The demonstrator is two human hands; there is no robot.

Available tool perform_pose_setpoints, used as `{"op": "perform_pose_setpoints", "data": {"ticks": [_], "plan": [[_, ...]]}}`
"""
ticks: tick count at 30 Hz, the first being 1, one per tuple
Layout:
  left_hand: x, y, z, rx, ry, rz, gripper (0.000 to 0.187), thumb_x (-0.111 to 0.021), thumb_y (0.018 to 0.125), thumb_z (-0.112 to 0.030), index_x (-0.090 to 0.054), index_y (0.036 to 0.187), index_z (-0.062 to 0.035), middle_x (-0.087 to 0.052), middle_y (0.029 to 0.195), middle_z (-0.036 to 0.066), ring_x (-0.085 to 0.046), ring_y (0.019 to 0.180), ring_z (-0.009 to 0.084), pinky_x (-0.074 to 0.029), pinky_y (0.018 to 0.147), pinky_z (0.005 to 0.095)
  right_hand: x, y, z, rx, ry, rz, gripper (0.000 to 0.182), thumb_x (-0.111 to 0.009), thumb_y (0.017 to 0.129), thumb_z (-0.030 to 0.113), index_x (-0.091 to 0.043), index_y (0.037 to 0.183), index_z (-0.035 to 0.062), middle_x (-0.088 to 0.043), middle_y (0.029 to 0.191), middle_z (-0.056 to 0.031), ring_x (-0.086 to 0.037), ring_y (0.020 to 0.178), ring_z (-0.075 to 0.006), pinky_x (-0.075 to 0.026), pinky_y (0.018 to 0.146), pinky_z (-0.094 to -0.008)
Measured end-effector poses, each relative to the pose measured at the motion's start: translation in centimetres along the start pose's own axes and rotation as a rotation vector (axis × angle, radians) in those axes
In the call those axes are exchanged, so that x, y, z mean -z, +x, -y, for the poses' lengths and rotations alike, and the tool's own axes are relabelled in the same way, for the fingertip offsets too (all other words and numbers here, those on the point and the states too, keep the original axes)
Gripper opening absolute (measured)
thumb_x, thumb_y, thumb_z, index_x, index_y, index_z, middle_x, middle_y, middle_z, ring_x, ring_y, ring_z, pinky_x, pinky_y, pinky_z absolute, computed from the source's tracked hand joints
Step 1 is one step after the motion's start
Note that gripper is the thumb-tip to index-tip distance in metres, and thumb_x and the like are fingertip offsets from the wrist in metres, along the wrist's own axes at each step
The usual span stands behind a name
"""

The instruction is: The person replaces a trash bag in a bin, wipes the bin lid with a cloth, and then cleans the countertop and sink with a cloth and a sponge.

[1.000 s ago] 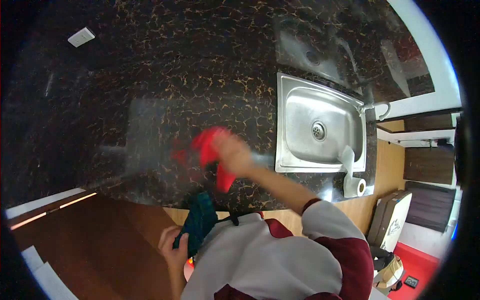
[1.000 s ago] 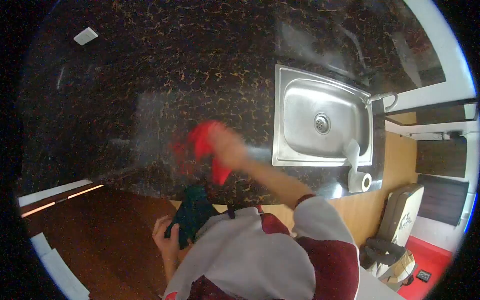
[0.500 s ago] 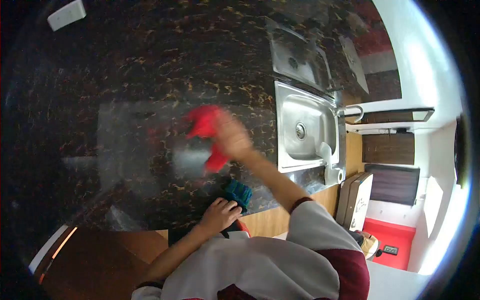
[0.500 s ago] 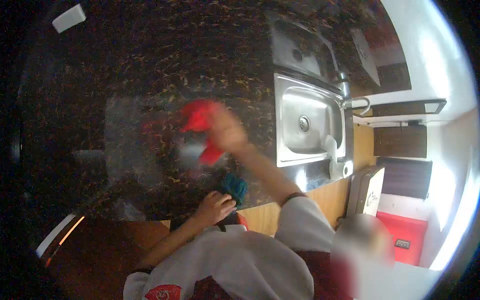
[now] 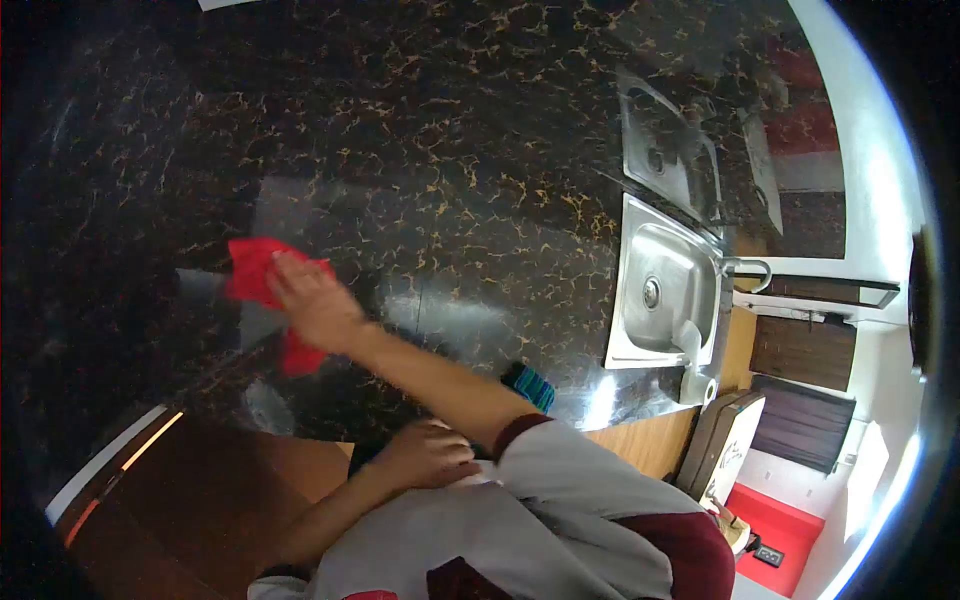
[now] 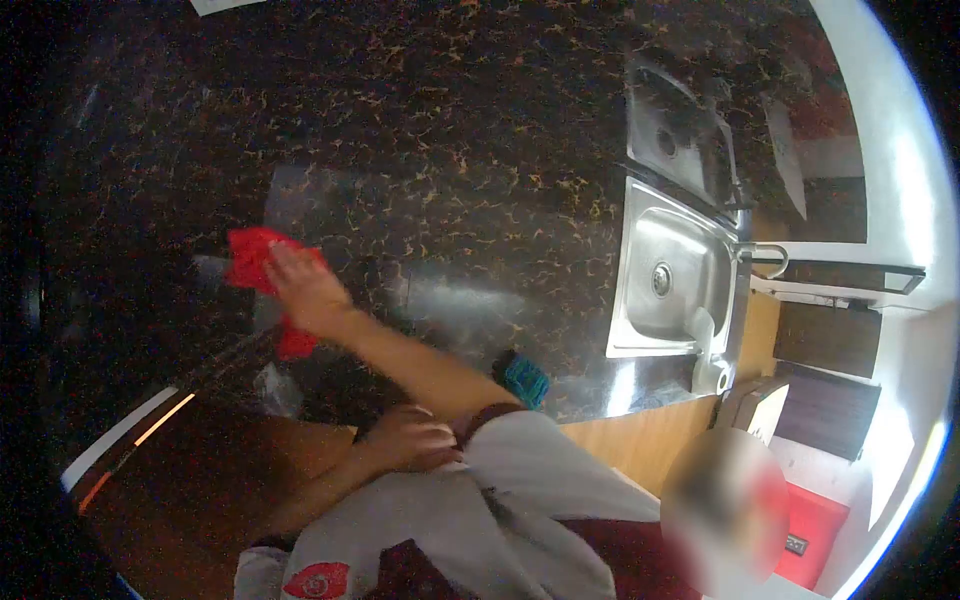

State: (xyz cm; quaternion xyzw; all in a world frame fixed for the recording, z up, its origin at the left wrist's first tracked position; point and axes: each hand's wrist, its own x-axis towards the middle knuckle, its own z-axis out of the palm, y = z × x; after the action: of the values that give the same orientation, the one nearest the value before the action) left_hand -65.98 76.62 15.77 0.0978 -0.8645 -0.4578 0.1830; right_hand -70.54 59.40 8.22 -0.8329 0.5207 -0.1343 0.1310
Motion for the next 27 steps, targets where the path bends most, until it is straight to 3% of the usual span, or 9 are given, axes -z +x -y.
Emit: {"op": "perform_pose_setpoints", "data": {"ticks": [2,6,8,10,15,17,20,23,27], "plan": [[1.5,-2.3,1.8,-0.021,-0.019,-0.285,0.017,-0.076,0.082,-0.026,-0.073,0.081,-0.0102,-0.072,0.081,0.001,-0.07,0.082,0.0261,-0.055,0.081,0.038,1.4,-4.1,-6.9,-0.138,-0.031,-0.029,0.058,-0.049,0.09,0.015,-0.043,0.145,-0.0001,-0.034,0.158,-0.0193,-0.028,0.149,-0.0337,-0.024,0.12,-0.0474],[7.3,-8.7,1.4,0.843,0.015,-0.78,0.006,-0.073,0.082,-0.005,-0.071,0.088,-0.0031,-0.071,0.092,0.01,-0.069,0.086,0.0253,-0.054,0.077,0.0344,8.1,-22.6,-27.7,-0.52,-0.552,-0.422,0.053,-0.052,0.09,0.016,-0.048,0.14,-0.0006,-0.046,0.147,-0.0237,-0.041,0.137,-0.0416,-0.032,0.115,-0.0529],[6.9,-15.2,4.7,0.78,0.1,-0.972,0.007,-0.065,0.085,0.0,-0.07,0.091,0.0,-0.07,0.098,0.013,-0.068,0.088,0.023,-0.055,0.078,0.0346,11.6,-28.9,-34.5,-0.805,-0.517,-0.615,0.042,-0.058,0.089,0.018,-0.056,0.126,-0.0027,-0.057,0.129,-0.0248,-0.049,0.128,-0.0428,-0.039,0.108,-0.051],[7.7,-17.5,3.6,0.873,0.021,-1.086,0.009,-0.063,0.086,0.0,-0.07,0.092,0.0,-0.07,0.097,0.013,-0.067,0.089,0.0233,-0.055,0.079,0.0355,11.9,-23.5,-32.8,-1.01,-0.13,-0.636,0.035,-0.061,0.086,0.02,-0.06,0.114,-0.0016,-0.062,0.114,-0.0217,-0.056,0.117,-0.0411,-0.045,0.099,-0.0505],[9.0,-14.0,4.1,0.652,0.081,-1.047,0.012,-0.06,0.091,-0.008,-0.07,0.095,-0.0011,-0.07,0.093,0.013,-0.067,0.089,0.0273,-0.055,0.081,0.0378,1.0,6.5,-14.2,-0.292,-0.458,-0.351,0.031,-0.063,0.083,0.028,-0.068,0.101,0.0037,-0.066,0.108,-0.0178,-0.062,0.103,-0.0352,-0.047,0.092,-0.0517],[10.5,-9.9,4.5,0.516,0.212,-0.896,0.015,-0.06,0.093,-0.013,-0.07,0.094,-0.0013,-0.07,0.091,0.014,-0.067,0.088,0.0291,-0.055,0.081,0.0389,-7.0,14.7,-4.3,-0.068,-0.324,-0.624,0.048,-0.055,0.087,0.029,-0.064,0.121,-0.0039,-0.052,0.14,-0.0278,-0.044,0.135,-0.0396,-0.035,0.113,-0.0536],[13.0,-4.5,4.6,0.317,0.257,-0.794,0.02,-0.058,0.094,-0.017,-0.069,0.093,-0.0012,-0.07,0.09,0.014,-0.066,0.085,0.0309,-0.054,0.08,0.0399,-7.2,15.9,3.8,0.045,0.08,-0.367,0.052,-0.046,0.092,0.024,-0.053,0.136,-0.0026,-0.043,0.15,-0.0247,-0.035,0.143,-0.0385,-0.027,0.118,-0.0501],[12.4,-4.9,4.9,0.389,0.095,-0.869,0.022,-0.057,0.095,-0.018,-0.069,0.095,-0.0003,-0.069,0.091,0.015,-0.066,0.085,0.0287,-0.053,0.078,0.0383,-3.7,9.1,-6.7,-0.052,-0.038,-0.25,0.052,-0.044,0.092,0.022,-0.051,0.14,0.0014,-0.041,0.153,-0.0202,-0.036,0.143,-0.0353,-0.026,0.119,-0.0503],[8.5,-12.1,7.0,0.68,-0.058,-0.947,0.023,-0.053,0.098,-0.016,-0.068,0.099,0.0013,-0.067,0.096,0.014,-0.065,0.083,0.0244,-0.052,0.075,0.0361,10.0,-13.1,-27.9,-0.718,0.081,-0.383,0.041,-0.054,0.088,0.013,-0.06,0.129,0.007,-0.057,0.135,-0.0141,-0.051,0.127,-0.0345,-0.044,0.105,-0.0429]]}}
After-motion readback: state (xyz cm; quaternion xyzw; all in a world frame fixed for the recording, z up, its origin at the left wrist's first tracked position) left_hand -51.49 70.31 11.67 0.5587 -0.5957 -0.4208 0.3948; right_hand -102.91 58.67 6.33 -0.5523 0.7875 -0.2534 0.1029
